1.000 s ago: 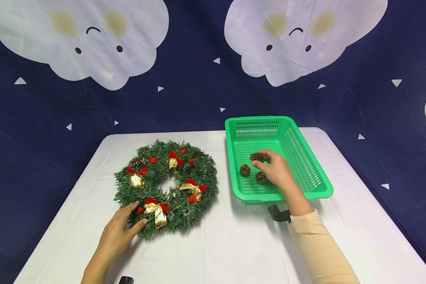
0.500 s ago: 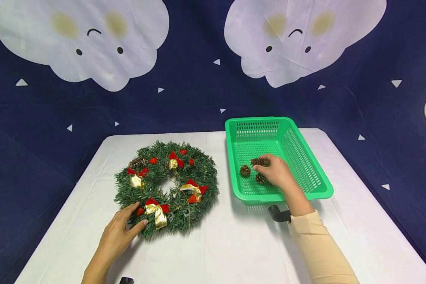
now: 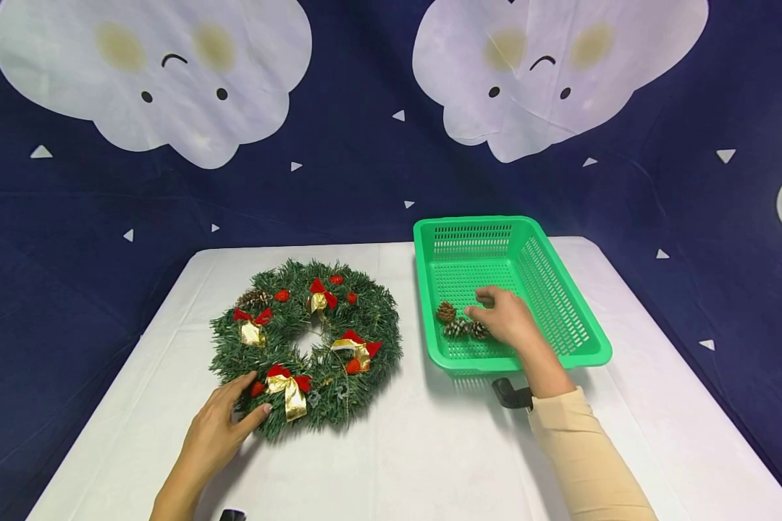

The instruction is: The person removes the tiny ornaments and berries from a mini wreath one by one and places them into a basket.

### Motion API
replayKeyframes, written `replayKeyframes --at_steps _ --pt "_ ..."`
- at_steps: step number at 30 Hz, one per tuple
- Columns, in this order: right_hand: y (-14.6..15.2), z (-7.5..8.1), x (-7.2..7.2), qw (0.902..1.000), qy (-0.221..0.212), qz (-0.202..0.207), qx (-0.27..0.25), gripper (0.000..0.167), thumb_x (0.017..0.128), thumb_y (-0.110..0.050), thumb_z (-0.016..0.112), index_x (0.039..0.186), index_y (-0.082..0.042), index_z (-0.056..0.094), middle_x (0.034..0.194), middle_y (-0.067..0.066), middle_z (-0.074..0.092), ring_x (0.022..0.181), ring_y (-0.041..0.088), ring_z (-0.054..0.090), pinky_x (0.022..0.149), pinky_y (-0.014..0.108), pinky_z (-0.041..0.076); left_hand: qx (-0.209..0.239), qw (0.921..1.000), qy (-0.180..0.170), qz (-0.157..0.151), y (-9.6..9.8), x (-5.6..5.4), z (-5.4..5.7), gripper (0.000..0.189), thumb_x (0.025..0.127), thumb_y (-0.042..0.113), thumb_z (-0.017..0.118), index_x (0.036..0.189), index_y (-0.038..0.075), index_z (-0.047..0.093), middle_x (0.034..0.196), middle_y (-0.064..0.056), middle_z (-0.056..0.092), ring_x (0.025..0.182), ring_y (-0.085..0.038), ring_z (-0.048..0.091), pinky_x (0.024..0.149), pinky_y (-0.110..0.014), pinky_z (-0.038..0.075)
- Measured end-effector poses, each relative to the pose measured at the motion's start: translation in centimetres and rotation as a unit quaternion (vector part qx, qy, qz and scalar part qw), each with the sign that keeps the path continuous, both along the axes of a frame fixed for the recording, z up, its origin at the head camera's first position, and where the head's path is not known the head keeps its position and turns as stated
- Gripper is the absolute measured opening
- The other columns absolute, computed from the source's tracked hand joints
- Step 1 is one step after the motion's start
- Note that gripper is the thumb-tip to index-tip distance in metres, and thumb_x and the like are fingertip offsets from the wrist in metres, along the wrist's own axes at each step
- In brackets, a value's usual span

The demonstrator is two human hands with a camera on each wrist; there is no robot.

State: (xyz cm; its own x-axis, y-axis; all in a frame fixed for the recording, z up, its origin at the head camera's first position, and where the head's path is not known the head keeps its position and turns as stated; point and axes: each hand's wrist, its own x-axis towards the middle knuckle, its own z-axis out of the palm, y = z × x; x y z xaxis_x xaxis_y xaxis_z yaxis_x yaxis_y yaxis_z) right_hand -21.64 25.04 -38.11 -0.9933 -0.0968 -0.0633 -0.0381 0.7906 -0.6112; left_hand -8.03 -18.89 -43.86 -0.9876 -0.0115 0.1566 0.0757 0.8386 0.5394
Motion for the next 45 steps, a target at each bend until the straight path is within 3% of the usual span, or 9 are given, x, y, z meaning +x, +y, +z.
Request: replayKeyframes --at_steps 10,18,31,45 --pt "-0.5 0.4 0.3 0.9996 0.024 -0.007 -0.015 0.06 0.091 -0.044 0.058 0.136 -0.006 0.048 0.134 0.019 0.055 0.122 0.039 0.051 0.092 0.051 0.048 -0.005 0.9999 0.009 0.001 0.0 0.0 0.0 0.065 0.086 0.04 0.067 0.138 0.006 0.048 0.137 -0.021 0.052 0.127 -0.04 0.046 0.099 -0.059 0.041" --pt "-1.9 1.7 0.9 0.9978 0.049 0.0 -0.045 0.059 0.09 -0.043 0.06 0.138 -0.011 0.047 0.135 0.013 0.056 0.125 0.035 0.051 0.097 0.05 0.046 -0.004 1.0 0.005 0.001 0.1 0.0 0.2 0.065 0.087 0.04 0.066 0.138 0.006 0.047 0.137 -0.021 0.051 0.128 -0.04 0.045 0.099 -0.059 0.041" --pt "-6.5 3.9 1.4 0.9908 0.081 0.035 -0.103 0.052 0.089 -0.037 0.065 0.134 -0.014 0.051 0.134 0.007 0.058 0.127 0.03 0.051 0.103 0.049 0.044 -0.002 1.0 -0.009 0.003 0.0 -0.1 0.0 0.067 0.085 0.039 0.067 0.139 0.006 0.046 0.139 -0.02 0.05 0.129 -0.04 0.045 0.1 -0.06 0.04" --pt "-11.4 4.9 1.0 0.9873 0.08 0.079 -0.113 0.051 0.087 -0.036 0.067 0.132 -0.017 0.053 0.132 0.002 0.059 0.128 0.029 0.051 0.1 0.047 0.047 -0.002 1.0 -0.005 0.003 0.0 -0.1 -0.1 0.066 0.085 0.038 0.068 0.139 0.007 0.047 0.138 -0.02 0.051 0.129 -0.039 0.045 0.1 -0.059 0.041"
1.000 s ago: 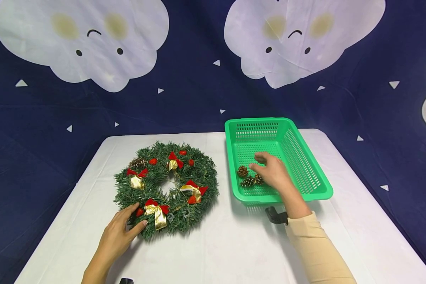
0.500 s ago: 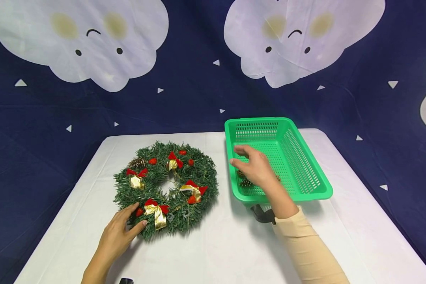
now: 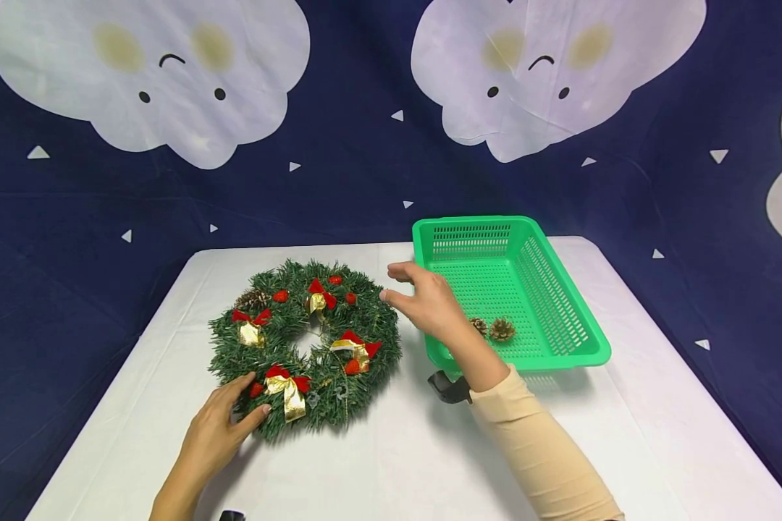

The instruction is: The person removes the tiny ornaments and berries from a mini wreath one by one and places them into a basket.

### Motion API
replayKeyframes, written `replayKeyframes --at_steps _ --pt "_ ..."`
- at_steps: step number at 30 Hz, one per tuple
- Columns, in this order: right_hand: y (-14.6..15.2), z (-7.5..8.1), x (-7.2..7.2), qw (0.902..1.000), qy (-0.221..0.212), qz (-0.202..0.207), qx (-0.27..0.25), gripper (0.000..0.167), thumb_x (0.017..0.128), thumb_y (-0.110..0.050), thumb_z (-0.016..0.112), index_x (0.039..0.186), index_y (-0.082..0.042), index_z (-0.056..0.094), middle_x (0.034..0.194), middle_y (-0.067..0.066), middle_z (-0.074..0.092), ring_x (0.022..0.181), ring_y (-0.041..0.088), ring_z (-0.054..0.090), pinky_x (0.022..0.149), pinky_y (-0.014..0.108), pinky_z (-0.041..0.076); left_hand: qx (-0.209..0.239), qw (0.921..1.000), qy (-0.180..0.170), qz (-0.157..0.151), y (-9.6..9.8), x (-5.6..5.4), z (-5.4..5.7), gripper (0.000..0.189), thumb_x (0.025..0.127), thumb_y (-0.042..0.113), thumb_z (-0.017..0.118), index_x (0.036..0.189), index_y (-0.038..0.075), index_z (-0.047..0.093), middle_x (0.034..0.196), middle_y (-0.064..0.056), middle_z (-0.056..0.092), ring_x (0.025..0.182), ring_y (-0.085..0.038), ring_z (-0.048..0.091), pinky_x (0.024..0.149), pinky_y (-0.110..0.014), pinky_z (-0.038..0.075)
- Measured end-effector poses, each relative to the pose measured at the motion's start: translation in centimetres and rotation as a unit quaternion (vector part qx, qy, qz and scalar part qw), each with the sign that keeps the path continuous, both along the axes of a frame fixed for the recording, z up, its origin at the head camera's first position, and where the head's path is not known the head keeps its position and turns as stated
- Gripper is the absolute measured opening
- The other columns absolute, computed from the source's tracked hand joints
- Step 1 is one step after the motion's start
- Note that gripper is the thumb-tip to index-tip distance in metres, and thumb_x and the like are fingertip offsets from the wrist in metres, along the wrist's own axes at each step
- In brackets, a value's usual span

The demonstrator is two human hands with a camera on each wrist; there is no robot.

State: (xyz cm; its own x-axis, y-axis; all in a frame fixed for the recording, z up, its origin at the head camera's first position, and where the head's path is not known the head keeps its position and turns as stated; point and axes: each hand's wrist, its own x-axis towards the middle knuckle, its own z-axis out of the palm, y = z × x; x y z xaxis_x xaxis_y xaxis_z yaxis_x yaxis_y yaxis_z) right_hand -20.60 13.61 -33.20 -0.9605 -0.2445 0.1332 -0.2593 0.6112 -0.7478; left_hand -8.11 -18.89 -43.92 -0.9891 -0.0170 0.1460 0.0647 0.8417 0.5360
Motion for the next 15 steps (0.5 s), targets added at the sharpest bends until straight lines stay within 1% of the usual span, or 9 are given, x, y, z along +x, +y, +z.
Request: replayKeyframes --at_steps 7,15 --pt "-2.7 -0.3 -0.5 0.9997 0.007 0.023 -0.002 0.047 0.087 -0.038 0.067 0.129 -0.02 0.055 0.131 0.002 0.06 0.128 0.029 0.05 0.101 0.048 0.046 -0.001 1.0 -0.003 0.001 0.0 -0.1 -0.1 0.066 0.085 0.038 0.068 0.139 0.007 0.046 0.138 -0.019 0.051 0.129 -0.039 0.045 0.1 -0.059 0.041" --pt "-5.2 -0.4 -1.2 0.9988 0.024 0.041 0.008 0.048 0.087 -0.037 0.067 0.13 -0.018 0.055 0.131 0.002 0.061 0.126 0.026 0.053 0.103 0.047 0.045 -0.001 1.0 0.002 0.0 0.0 -0.1 -0.1 0.066 0.084 0.038 0.069 0.138 0.006 0.048 0.137 -0.019 0.052 0.128 -0.039 0.046 0.099 -0.059 0.041"
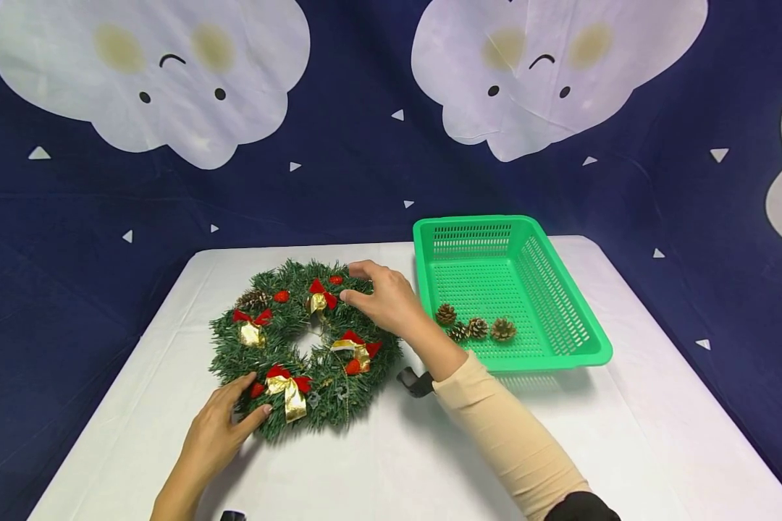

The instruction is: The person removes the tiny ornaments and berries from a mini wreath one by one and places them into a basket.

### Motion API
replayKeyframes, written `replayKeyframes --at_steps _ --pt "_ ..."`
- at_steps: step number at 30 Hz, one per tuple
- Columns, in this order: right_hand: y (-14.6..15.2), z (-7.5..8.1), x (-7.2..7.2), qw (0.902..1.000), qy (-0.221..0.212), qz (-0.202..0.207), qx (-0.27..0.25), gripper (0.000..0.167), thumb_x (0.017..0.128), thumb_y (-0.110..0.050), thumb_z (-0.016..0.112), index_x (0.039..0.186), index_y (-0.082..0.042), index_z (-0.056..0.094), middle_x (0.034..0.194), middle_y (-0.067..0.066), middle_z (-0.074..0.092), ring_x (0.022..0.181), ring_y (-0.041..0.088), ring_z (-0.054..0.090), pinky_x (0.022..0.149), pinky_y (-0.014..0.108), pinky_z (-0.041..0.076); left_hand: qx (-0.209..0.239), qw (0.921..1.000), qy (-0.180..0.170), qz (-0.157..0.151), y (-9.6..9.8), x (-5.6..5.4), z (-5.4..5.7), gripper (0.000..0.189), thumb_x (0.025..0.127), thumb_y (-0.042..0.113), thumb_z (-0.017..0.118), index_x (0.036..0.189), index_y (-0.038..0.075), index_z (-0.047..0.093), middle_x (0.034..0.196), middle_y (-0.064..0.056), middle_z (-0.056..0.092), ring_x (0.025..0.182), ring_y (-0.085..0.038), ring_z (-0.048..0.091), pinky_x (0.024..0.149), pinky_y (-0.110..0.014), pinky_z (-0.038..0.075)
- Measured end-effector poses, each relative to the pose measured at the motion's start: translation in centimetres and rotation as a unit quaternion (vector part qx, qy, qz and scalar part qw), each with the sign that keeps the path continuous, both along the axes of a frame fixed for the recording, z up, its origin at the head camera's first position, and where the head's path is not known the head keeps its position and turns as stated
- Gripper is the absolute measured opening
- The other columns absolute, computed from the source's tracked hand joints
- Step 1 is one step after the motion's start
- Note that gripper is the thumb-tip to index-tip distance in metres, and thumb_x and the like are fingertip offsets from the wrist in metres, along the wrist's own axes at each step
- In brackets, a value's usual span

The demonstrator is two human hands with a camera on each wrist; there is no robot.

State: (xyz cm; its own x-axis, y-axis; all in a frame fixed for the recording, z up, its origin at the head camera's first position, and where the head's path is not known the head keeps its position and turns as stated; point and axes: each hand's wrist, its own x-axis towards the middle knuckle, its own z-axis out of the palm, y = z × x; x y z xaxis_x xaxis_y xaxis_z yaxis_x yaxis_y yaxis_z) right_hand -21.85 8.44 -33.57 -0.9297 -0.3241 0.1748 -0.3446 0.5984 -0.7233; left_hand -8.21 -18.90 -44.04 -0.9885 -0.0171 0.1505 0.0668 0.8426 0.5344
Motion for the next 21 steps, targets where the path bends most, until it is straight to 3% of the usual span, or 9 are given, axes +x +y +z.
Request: replayKeyframes --at_steps 12,21 --pt "-4.0 -0.3 -1.5 0.9993 -0.019 0.033 0.008 0.051 0.088 -0.039 0.065 0.133 -0.018 0.052 0.133 0.001 0.058 0.126 0.023 0.052 0.104 0.044 0.044 -0.001 0.9998 -0.02 0.007 -0.1 0.1 0.1 0.067 0.085 0.04 0.067 0.139 0.006 0.046 0.139 -0.019 0.05 0.129 -0.039 0.045 0.101 -0.059 0.04" --pt "-6.7 -1.0 -2.6 0.9975 -0.034 0.057 0.021 0.052 0.09 -0.037 0.062 0.137 -0.02 0.048 0.136 0.004 0.055 0.126 0.025 0.051 0.099 0.036 0.046 -0.006 1.0 -0.004 0.001 0.0 0.1 0.1 0.066 0.085 0.04 0.067 0.138 0.007 0.047 0.138 -0.019 0.051 0.128 -0.039 0.046 0.099 -0.058 0.041"
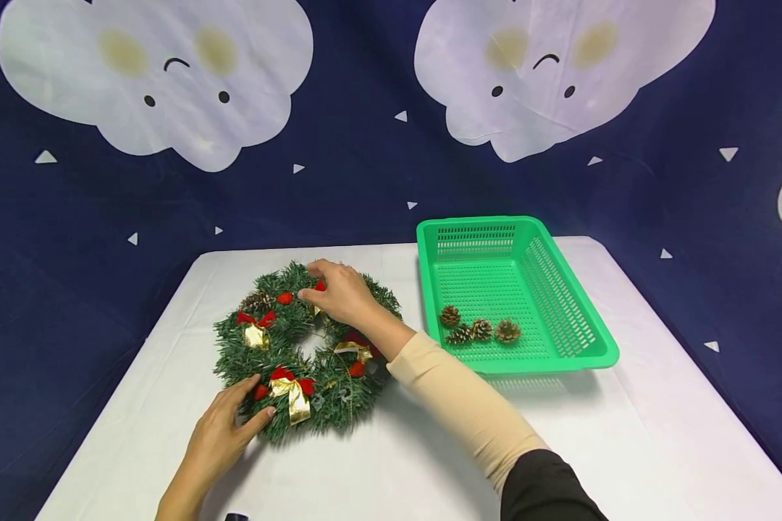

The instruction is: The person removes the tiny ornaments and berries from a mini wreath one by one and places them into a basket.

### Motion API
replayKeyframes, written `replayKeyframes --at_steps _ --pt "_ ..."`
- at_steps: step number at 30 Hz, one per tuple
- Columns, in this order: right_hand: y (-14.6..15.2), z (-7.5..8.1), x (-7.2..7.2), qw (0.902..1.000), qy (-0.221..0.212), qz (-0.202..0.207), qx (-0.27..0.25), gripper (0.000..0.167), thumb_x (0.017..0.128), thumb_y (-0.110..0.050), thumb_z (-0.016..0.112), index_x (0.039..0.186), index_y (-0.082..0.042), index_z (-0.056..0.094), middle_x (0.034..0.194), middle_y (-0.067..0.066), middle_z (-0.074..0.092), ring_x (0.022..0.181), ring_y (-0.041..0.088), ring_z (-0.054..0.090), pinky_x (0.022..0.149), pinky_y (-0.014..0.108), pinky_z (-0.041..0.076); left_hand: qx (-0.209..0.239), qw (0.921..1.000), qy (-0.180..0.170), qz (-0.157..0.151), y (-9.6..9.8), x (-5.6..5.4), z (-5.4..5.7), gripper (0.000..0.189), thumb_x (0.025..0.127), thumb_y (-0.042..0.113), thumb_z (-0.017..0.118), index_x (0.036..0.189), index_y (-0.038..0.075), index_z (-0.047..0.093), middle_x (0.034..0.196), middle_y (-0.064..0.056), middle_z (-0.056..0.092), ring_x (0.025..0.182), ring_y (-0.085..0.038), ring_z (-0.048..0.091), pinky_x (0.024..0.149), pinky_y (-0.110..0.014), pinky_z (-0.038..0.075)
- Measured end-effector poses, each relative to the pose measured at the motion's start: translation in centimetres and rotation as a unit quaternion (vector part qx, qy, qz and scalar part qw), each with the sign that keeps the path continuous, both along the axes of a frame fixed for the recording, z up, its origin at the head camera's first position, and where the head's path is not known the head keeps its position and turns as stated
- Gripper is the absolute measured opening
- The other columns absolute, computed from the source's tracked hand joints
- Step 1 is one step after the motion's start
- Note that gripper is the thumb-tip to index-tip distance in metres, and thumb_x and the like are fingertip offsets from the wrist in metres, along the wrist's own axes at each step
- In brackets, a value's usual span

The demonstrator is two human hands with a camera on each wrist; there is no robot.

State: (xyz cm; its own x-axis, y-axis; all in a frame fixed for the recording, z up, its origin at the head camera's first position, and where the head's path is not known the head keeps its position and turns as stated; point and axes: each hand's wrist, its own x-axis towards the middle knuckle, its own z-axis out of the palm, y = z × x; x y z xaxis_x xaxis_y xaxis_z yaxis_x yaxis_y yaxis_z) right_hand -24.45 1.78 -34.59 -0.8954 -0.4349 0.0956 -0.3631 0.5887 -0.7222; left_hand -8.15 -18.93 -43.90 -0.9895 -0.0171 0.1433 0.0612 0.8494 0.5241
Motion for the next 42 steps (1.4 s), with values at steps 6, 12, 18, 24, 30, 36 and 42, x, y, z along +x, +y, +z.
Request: replayKeyframes --at_steps 6,12,18,24,30,36,42 --pt "-1.7 -0.4 -0.8 0.9994 0.024 0.012 0.02 0.053 0.09 -0.037 0.063 0.137 -0.016 0.049 0.135 0.004 0.057 0.123 0.025 0.054 0.106 0.044 0.041 0.005 1.0 0.0 0.0 0.0 0.0 -0.1 0.066 0.084 0.039 0.068 0.138 0.006 0.048 0.138 -0.019 0.052 0.128 -0.038 0.046 0.1 -0.058 0.041" --pt "-3.1 -0.5 -1.6 0.9989 0.031 0.022 0.027 0.052 0.09 -0.037 0.062 0.136 -0.017 0.049 0.134 0.003 0.058 0.124 0.023 0.054 0.114 0.045 0.032 0.005 1.0 0.001 -0.001 0.0 -0.1 -0.1 0.066 0.084 0.039 0.069 0.138 0.007 0.048 0.138 -0.018 0.052 0.128 -0.037 0.046 0.1 -0.057 0.042" --pt "-4.3 -1.0 -2.0 0.9979 0.036 0.028 0.045 0.053 0.09 -0.039 0.061 0.137 -0.016 0.049 0.135 0.002 0.057 0.125 0.022 0.053 0.108 0.043 0.041 0.008 1.0 -0.006 0.0 0.2 -0.2 -0.1 0.067 0.084 0.04 0.069 0.138 0.008 0.048 0.139 -0.017 0.051 0.129 -0.036 0.046 0.1 -0.057 0.042" --pt "-5.3 -1.6 -2.3 0.9969 0.049 0.028 0.055 0.054 0.09 -0.039 0.062 0.136 -0.016 0.05 0.133 0.001 0.059 0.123 0.021 0.055 0.107 0.042 0.042 0.009 0.9999 -0.013 0.001 0.5 -0.2 -0.1 0.067 0.084 0.042 0.068 0.139 0.009 0.048 0.14 -0.016 0.051 0.13 -0.036 0.046 0.1 -0.057 0.042" --pt "-6.6 -1.9 -2.6 0.9958 0.047 0.028 0.074 0.053 0.09 -0.04 0.061 0.137 -0.019 0.048 0.135 0.0 0.058 0.124 0.019 0.054 0.105 0.039 0.044 0.01 0.9999 -0.011 0.004 0.3 -0.2 0.0 0.067 0.084 0.043 0.068 0.139 0.009 0.048 0.14 -0.015 0.051 0.13 -0.035 0.046 0.1 -0.057 0.042" --pt "-7.8 -2.2 -2.8 0.9934 0.058 0.036 0.092 0.053 0.09 -0.041 0.061 0.137 -0.018 0.049 0.133 0.0 0.058 0.12 0.019 0.056 0.1 0.038 0.048 0.01 0.9999 -0.011 0.007 0.2 -0.1 0.1 0.067 0.084 0.042 0.069 0.138 0.009 0.048 0.139 -0.016 0.051 0.129 -0.035 0.046 0.099 -0.057 0.042" --pt "-8.5 -2.7 -3.2 0.9918 0.073 0.025 0.102 0.054 0.09 -0.041 0.061 0.137 -0.018 0.049 0.132 -0.001 0.059 0.119 0.018 0.057 0.098 0.036 0.049 0.008 0.9998 -0.019 0.007 0.0 -0.2 0.1 0.067 0.084 0.039 0.069 0.139 0.009 0.048 0.14 -0.016 0.05 0.129 -0.036 0.046 0.099 -0.057 0.042"
